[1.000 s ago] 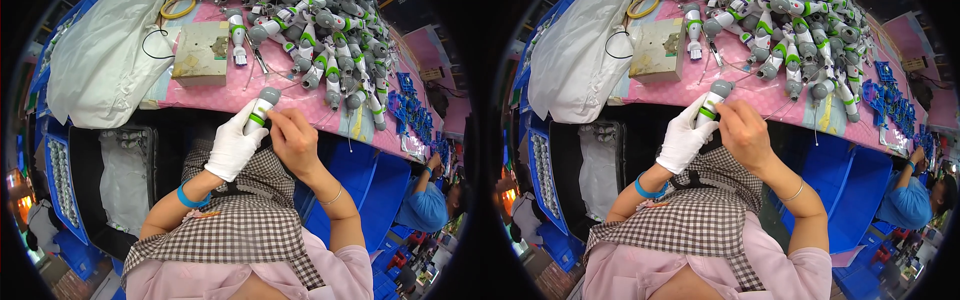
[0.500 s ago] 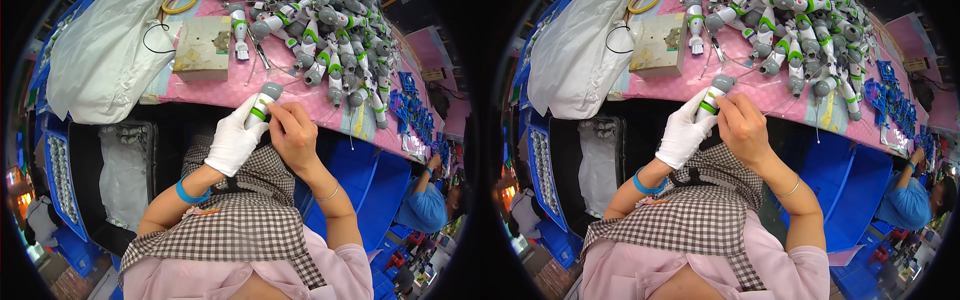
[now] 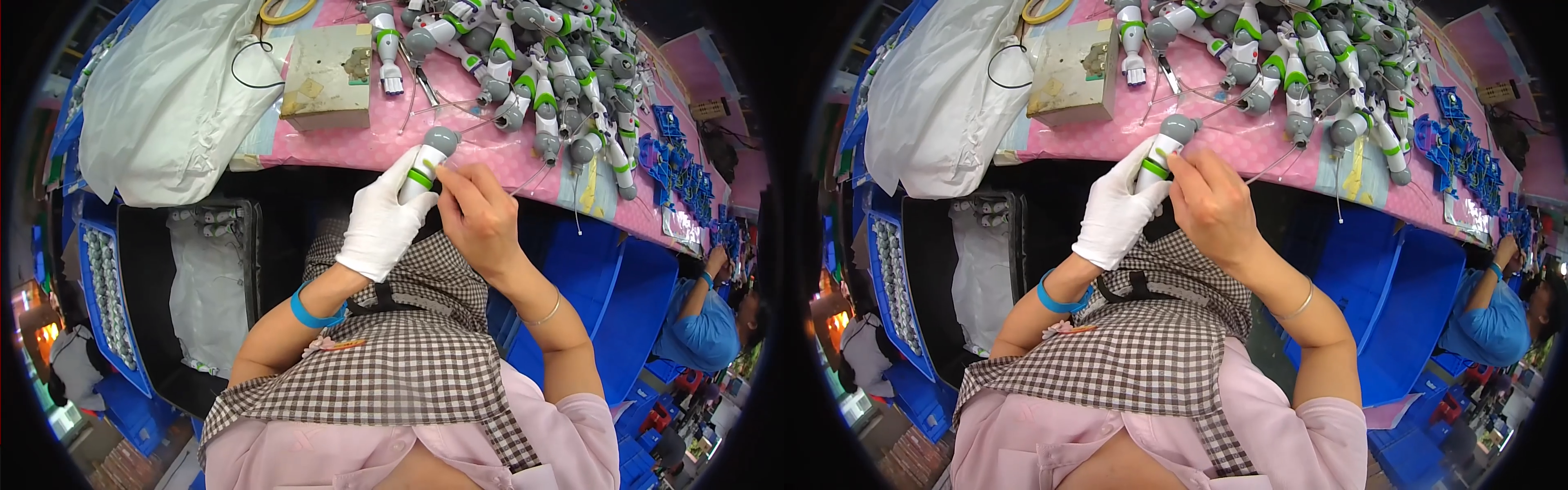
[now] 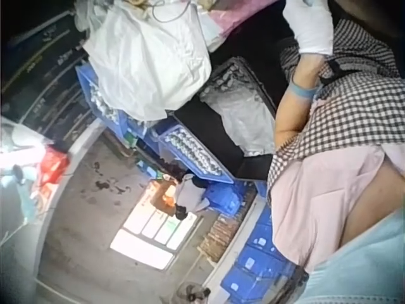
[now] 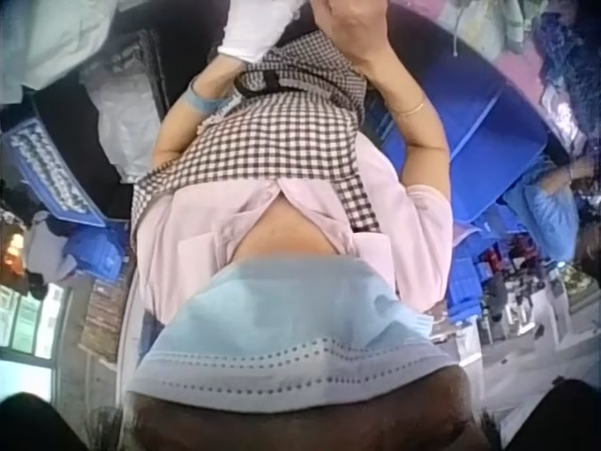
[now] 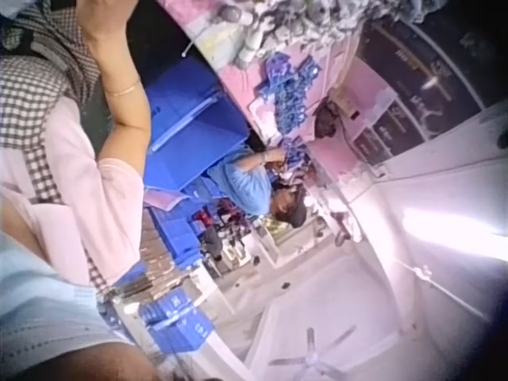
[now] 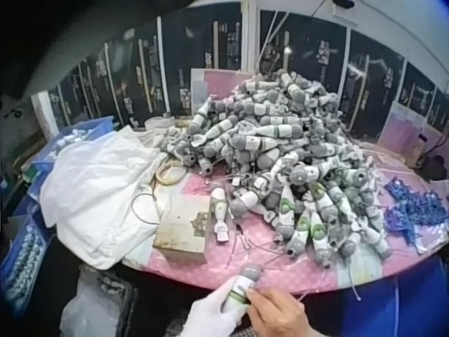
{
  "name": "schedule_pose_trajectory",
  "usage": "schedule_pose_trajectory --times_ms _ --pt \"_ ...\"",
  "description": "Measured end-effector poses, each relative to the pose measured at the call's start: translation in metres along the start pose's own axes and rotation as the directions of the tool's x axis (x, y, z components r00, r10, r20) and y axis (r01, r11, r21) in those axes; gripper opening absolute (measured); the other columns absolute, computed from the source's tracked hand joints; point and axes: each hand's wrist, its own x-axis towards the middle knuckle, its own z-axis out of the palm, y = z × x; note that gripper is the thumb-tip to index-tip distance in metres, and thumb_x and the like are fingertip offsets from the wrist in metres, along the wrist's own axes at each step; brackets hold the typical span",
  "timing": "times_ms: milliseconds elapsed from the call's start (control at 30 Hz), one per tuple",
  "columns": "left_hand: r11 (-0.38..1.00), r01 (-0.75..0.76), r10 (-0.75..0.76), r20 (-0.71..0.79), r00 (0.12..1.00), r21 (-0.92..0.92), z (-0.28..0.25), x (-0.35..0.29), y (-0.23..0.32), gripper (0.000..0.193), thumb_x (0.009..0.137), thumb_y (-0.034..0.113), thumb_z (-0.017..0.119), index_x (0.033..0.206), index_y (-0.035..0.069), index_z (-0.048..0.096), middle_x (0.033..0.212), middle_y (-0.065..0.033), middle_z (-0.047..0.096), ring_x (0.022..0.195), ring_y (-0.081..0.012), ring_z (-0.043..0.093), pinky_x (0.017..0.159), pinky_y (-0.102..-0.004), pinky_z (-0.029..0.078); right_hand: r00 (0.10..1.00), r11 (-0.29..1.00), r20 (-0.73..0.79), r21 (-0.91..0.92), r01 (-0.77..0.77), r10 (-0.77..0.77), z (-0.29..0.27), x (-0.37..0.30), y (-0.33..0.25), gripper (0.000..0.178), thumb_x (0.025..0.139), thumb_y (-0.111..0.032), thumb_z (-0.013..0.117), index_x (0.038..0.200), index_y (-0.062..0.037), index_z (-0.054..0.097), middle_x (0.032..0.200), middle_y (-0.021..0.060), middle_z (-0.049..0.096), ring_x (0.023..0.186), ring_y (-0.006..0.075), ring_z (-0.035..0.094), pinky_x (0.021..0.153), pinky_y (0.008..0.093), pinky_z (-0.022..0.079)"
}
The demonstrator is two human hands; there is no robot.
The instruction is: Assembling and testing plastic toy figurines, specifically Buzz Lightyear models, at a factory workbench using a fixture.
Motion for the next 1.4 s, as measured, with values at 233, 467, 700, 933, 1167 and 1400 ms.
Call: schedule_pose_trajectory --times_ms 233,467,700,933,1167,1400 --pt "1.0 -0.008 0.008 -0.01 1.0 0.008 -0.001 0.0 -0.002 0.053 0.076 0.01 0.065 0.127 0.009 0.051 0.072 -0.0149 0.062 0.06 -0.0183 0.06 0.06 -0.0307 0.048 0.999 0.999 0.017 -0.011 0.04 -0.04 -0.001 0.005 -0.002 0.027 0.069 0.007 0.064 0.094 -0.0009 0.065 0.078 0.0091 0.058 0.058 0.0225 0.058 0.051 0.0305 0.048" --pt "1.0 -0.018 0.018 0.003 1.0 -0.017 -0.002 0.003 -0.004 0.052 0.077 0.007 0.063 0.128 0.007 0.05 0.069 -0.0074 0.059 0.056 -0.0108 0.054 0.054 -0.0271 0.046 1.0 1.0 0.031 -0.025 0.002 -0.001 0.0 0.005 0.0 0.028 0.068 0.008 0.065 0.094 -0.0013 0.065 0.079 0.0093 0.059 0.058 0.0213 0.059 0.051 0.0287 0.048" --pt "0.796 0.176 -0.062 0.211 0.975 -0.579 -0.01 0.002 -0.01 0.051 0.087 0.008 0.059 0.134 0.002 0.041 0.086 -0.0028 0.058 0.059 -0.0066 0.051 0.052 -0.019 0.042 0.999 0.991 -0.05 0.134 -0.012 0.018 0.009 -0.005 0.009 0.026 0.069 0.01 0.064 0.093 -0.0013 0.066 0.079 0.0085 0.06 0.058 0.0168 0.058 0.05 0.0258 0.048" --pt "0.716 0.219 -0.08 0.233 0.969 -0.663 -0.009 0.002 -0.008 0.045 0.094 0.016 0.053 0.133 0.0 0.04 0.086 -0.0018 0.056 0.06 -0.0059 0.049 0.054 -0.0187 0.041 0.993 0.981 -0.107 0.193 -0.03 0.051 0.02 -0.005 0.002 0.025 0.07 0.01 0.064 0.092 -0.0004 0.067 0.08 0.0084 0.061 0.059 0.0135 0.058 0.051 0.0229 0.047" --pt "0.621 0.26 -0.078 0.271 0.959 -0.74 -0.012 0.004 -0.011 0.044 0.095 0.015 0.049 0.135 -0.001 0.037 0.092 -0.0041 0.054 0.063 -0.0072 0.047 0.053 -0.0177 0.04 0.986 0.971 -0.122 0.225 -0.086 0.115 0.019 -0.002 0.005 0.024 0.07 0.01 0.064 0.092 -0.0006 0.067 0.077 0.0077 0.06 0.057 0.0124 0.056 0.05 0.0229 0.046" --pt "0.551 0.32 -0.085 0.329 0.94 -0.771 -0.017 0.007 -0.005 0.042 0.098 0.016 0.04 0.135 -0.001 0.035 0.105 -0.01 0.057 0.06 -0.0089 0.045 0.051 -0.0181 0.04 0.972 0.964 -0.17 0.237 -0.121 0.164 0.022 0.002 0.016 0.022 0.072 0.008 0.064 0.09 -0.0018 0.068 0.078 0.0073 0.061 0.056 0.0109 0.054 0.047 0.0214 0.042"
